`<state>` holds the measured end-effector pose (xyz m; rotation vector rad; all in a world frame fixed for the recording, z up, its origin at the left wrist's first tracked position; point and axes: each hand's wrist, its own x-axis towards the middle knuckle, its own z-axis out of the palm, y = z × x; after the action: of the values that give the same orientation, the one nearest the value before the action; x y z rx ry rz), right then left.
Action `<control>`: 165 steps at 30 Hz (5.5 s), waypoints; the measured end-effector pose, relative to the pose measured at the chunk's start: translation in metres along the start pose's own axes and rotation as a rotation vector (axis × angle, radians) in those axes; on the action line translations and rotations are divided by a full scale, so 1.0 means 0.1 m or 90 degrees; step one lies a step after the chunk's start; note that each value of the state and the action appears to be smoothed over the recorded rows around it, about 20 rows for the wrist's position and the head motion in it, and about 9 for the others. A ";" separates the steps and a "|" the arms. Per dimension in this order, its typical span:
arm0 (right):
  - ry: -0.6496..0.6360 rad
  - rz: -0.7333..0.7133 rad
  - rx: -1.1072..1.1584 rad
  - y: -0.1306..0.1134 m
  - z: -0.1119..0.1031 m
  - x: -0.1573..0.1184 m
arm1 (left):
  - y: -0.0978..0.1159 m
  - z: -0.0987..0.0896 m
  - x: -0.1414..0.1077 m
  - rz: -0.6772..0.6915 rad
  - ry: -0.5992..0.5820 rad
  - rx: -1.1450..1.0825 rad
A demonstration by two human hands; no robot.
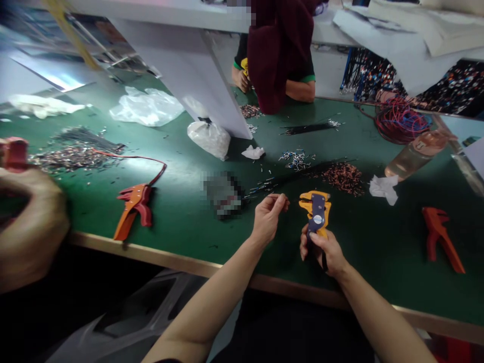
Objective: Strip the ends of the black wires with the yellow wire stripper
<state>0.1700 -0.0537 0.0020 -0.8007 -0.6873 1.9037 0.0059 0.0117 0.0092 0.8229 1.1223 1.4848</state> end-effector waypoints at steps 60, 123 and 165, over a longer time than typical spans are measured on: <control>0.184 -0.225 -0.339 0.03 -0.01 0.06 | -0.09 0.06 -0.24 0.257 -0.149 0.203; -0.070 0.087 0.004 -0.04 -0.02 0.00 | -0.04 0.00 0.04 -0.104 -0.020 -0.119; 0.054 -0.082 -0.049 -0.04 -0.05 0.04 | -0.08 0.08 -0.10 -0.101 -0.083 -0.006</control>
<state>0.1746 -0.0475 0.0007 -0.8601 -0.7455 1.7257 0.0175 0.0038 0.0050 0.7935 1.0569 1.2860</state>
